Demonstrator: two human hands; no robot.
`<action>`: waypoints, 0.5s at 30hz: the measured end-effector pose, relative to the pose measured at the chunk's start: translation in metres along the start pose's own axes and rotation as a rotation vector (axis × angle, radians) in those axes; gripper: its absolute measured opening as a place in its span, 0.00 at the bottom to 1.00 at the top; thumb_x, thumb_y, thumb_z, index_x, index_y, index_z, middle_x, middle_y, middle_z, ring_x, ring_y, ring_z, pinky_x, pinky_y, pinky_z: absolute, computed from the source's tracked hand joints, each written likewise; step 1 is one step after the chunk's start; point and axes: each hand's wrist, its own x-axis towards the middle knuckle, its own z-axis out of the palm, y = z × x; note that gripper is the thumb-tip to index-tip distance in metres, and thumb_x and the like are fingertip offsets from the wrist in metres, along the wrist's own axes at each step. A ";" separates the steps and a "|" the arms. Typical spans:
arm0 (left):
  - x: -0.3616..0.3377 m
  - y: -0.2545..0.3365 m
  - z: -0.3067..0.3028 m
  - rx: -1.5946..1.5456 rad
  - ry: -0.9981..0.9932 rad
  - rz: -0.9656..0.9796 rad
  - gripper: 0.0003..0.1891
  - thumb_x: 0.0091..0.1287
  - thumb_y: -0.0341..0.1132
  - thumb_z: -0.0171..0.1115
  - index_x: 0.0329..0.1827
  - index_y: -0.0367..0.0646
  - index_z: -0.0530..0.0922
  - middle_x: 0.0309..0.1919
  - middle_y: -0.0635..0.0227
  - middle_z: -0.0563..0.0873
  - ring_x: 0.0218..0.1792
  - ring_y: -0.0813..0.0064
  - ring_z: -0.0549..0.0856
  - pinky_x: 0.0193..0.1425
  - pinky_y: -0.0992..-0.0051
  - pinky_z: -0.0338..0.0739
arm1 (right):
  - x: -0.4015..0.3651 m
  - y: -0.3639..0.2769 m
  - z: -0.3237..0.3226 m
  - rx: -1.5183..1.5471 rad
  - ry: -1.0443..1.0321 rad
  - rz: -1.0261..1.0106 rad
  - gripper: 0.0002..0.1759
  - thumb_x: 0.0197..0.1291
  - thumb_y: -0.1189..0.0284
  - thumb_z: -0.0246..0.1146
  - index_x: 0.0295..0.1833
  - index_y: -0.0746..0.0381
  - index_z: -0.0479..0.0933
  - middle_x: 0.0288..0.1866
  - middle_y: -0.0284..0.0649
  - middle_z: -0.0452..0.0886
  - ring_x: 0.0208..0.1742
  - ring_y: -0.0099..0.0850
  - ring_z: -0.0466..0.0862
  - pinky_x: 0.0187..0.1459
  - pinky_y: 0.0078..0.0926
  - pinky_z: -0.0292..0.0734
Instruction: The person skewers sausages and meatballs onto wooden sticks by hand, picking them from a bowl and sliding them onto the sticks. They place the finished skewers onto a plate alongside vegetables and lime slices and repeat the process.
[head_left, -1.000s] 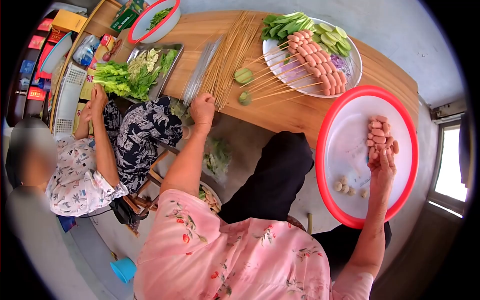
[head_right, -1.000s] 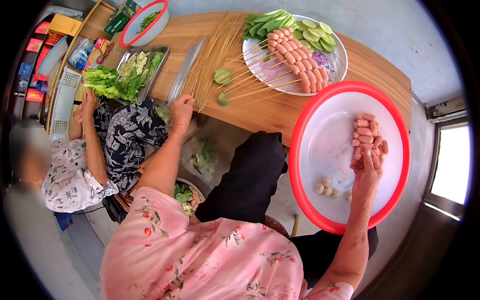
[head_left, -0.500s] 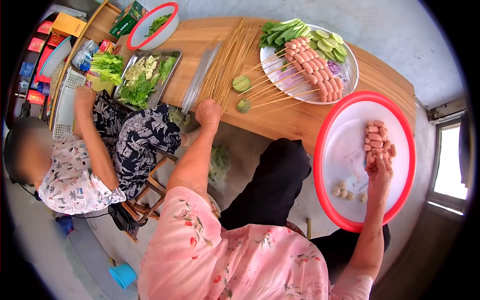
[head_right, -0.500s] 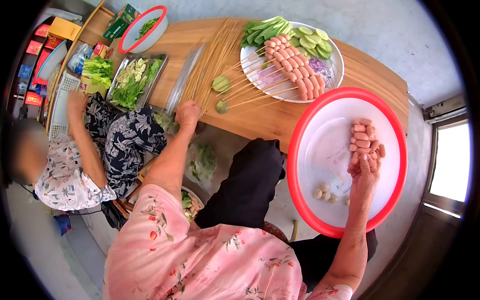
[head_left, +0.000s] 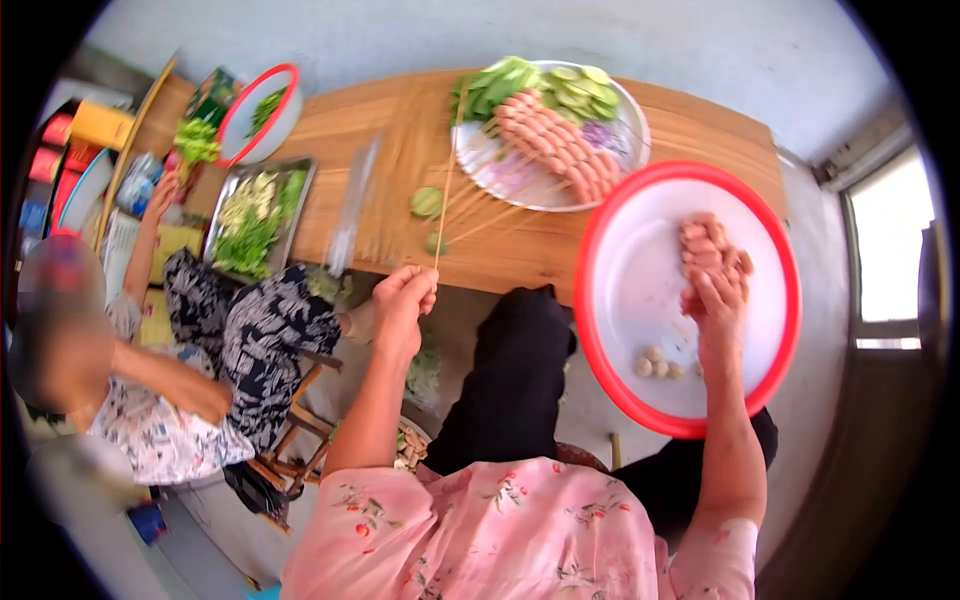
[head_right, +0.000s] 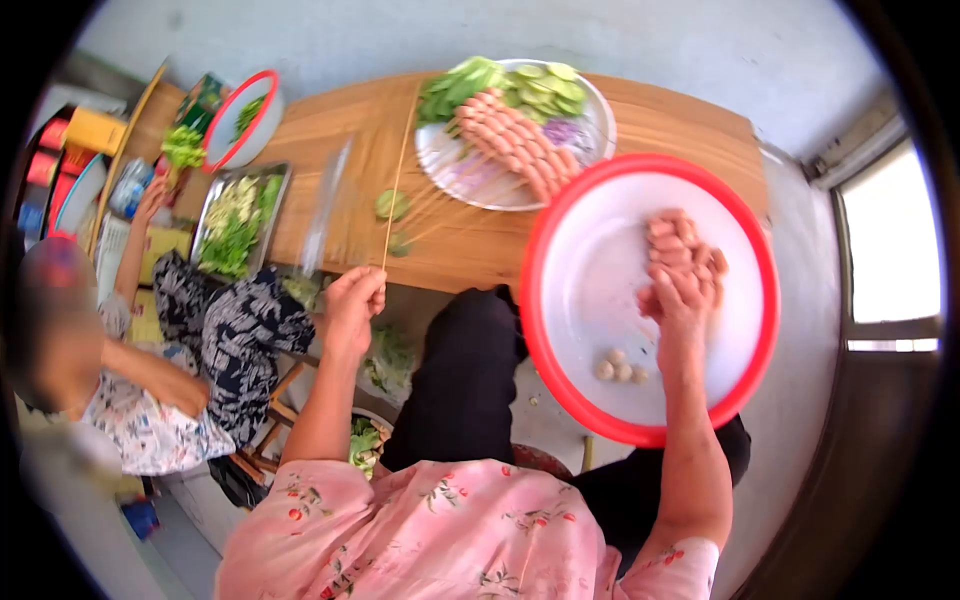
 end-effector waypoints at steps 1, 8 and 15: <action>-0.015 0.008 0.015 0.101 -0.099 0.054 0.04 0.59 0.28 0.64 0.28 0.39 0.79 0.21 0.76 0.76 0.20 0.87 0.72 0.24 0.85 0.64 | -0.003 -0.005 0.001 -0.034 -0.036 -0.069 0.13 0.64 0.70 0.58 0.44 0.70 0.79 0.27 0.38 0.78 0.26 0.26 0.77 0.30 0.22 0.75; -0.067 0.033 0.132 0.644 -0.604 0.623 0.04 0.58 0.26 0.64 0.28 0.35 0.78 0.23 0.72 0.77 0.22 0.84 0.74 0.26 0.82 0.67 | 0.005 -0.023 -0.014 0.291 -0.126 -0.088 0.18 0.70 0.65 0.50 0.56 0.66 0.73 0.43 0.42 0.81 0.42 0.29 0.80 0.45 0.25 0.76; -0.058 0.009 0.203 0.769 -0.932 0.693 0.06 0.59 0.31 0.65 0.32 0.36 0.81 0.25 0.62 0.80 0.24 0.74 0.79 0.32 0.74 0.74 | 0.019 -0.030 -0.068 0.498 0.121 -0.091 0.16 0.72 0.65 0.50 0.51 0.68 0.73 0.36 0.42 0.79 0.36 0.31 0.81 0.41 0.29 0.80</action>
